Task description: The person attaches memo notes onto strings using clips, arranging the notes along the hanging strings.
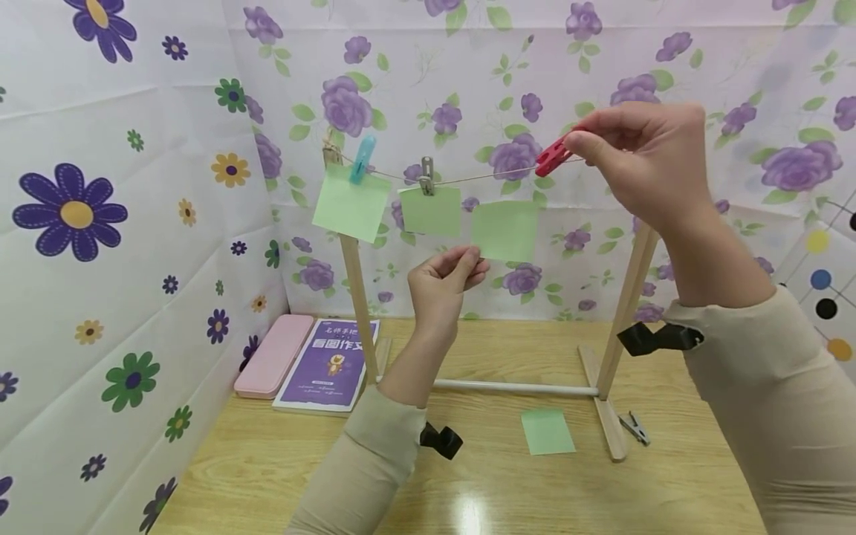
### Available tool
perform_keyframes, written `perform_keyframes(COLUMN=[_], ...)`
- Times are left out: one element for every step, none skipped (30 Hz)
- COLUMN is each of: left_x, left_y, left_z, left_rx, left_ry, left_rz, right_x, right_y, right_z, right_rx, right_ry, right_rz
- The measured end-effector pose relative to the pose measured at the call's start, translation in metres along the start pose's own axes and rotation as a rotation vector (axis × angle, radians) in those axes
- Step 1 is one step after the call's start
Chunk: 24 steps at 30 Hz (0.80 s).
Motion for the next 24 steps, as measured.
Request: perform_keyframes(left_x=[0.0, 0.0, 0.001, 0.001, 0.001, 0.001, 0.001, 0.002, 0.002, 0.002, 0.002, 0.002, 0.002, 0.003, 0.003, 0.003, 0.003, 0.003, 0.003, 0.004, 0.004, 0.004, 0.004, 0.005], left_y=[-0.001, -0.001, -0.001, -0.002, -0.002, -0.002, -0.002, -0.002, -0.002, -0.002, -0.003, -0.003, -0.004, -0.004, -0.005, -0.006, -0.006, -0.007, -0.007, -0.007, -0.008, -0.008, -0.008, -0.008], left_z=[-0.001, -0.001, -0.001, -0.001, -0.001, 0.0, 0.0, 0.0, 0.001, 0.001, 0.001, 0.001, 0.001, 0.001, 0.001, 0.0, 0.0, -0.001, -0.001, -0.001, -0.001, -0.001, -0.001, -0.002], left_rx=[0.0, -0.001, -0.003, -0.006, -0.008, -0.009, -0.01, -0.01, -0.01, -0.008, -0.007, -0.004, -0.004, -0.003, -0.003, -0.002, 0.0, 0.003, 0.003, 0.004, 0.006, 0.007, 0.008, 0.007], left_ry=[0.004, 0.005, 0.005, 0.002, -0.005, -0.011, -0.017, -0.024, -0.031, -0.038, -0.044, -0.046, -0.049, -0.052, -0.053, -0.052, -0.051, -0.05, -0.051, -0.052, -0.052, -0.053, -0.055, -0.057], left_rz=[-0.001, -0.002, -0.003, -0.004, -0.005, -0.005, -0.004, -0.005, -0.008, -0.01, -0.014, -0.017, -0.022, -0.027, -0.033, -0.038, -0.042, -0.044, -0.045, -0.046, -0.046, -0.046, -0.046, -0.045], right_x=[0.003, 0.007, 0.01, 0.013, 0.016, 0.019, 0.022, 0.024, 0.026, 0.027, 0.029, 0.03, 0.031, 0.031, 0.032, 0.032, 0.032, 0.032, 0.031, 0.031, 0.031, 0.031, 0.031, 0.031], right_y=[0.001, 0.002, 0.002, 0.004, 0.005, 0.006, 0.007, 0.008, 0.009, 0.01, 0.011, 0.011, 0.012, 0.013, 0.013, 0.014, 0.014, 0.014, 0.015, 0.015, 0.015, 0.014, 0.014, 0.014], right_z=[-0.002, -0.005, -0.007, -0.01, -0.014, -0.017, -0.02, -0.023, -0.025, -0.028, -0.03, -0.032, -0.034, -0.036, -0.038, -0.04, -0.041, -0.043, -0.044, -0.045, -0.046, -0.047, -0.047, -0.048], right_rx=[-0.031, -0.056, -0.076, -0.097, -0.111, -0.121, -0.134, -0.147, -0.157, -0.17, -0.179, -0.188, -0.199, -0.205, -0.208, -0.214, -0.222, -0.229, -0.235, -0.241, -0.249, -0.259, -0.265, -0.269], right_ry=[0.02, 0.035, 0.05, 0.07, 0.091, 0.111, 0.131, 0.15, 0.166, 0.181, 0.193, 0.203, 0.213, 0.222, 0.231, 0.241, 0.251, 0.262, 0.272, 0.28, 0.288, 0.294, 0.296, 0.299], right_rz=[0.002, 0.0, -0.003, 0.011, 0.023, 0.031, 0.034, 0.029, 0.026, 0.021, 0.015, 0.008, 0.001, -0.003, -0.005, -0.009, -0.009, -0.009, -0.009, -0.008, -0.008, -0.005, -0.003, -0.001])
Point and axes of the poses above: each hand's wrist, its own x-axis towards the middle knuckle, its own z-axis out of the back of the hand, y = z × x, the point moved 7 cm from there along x, towards the middle knuckle
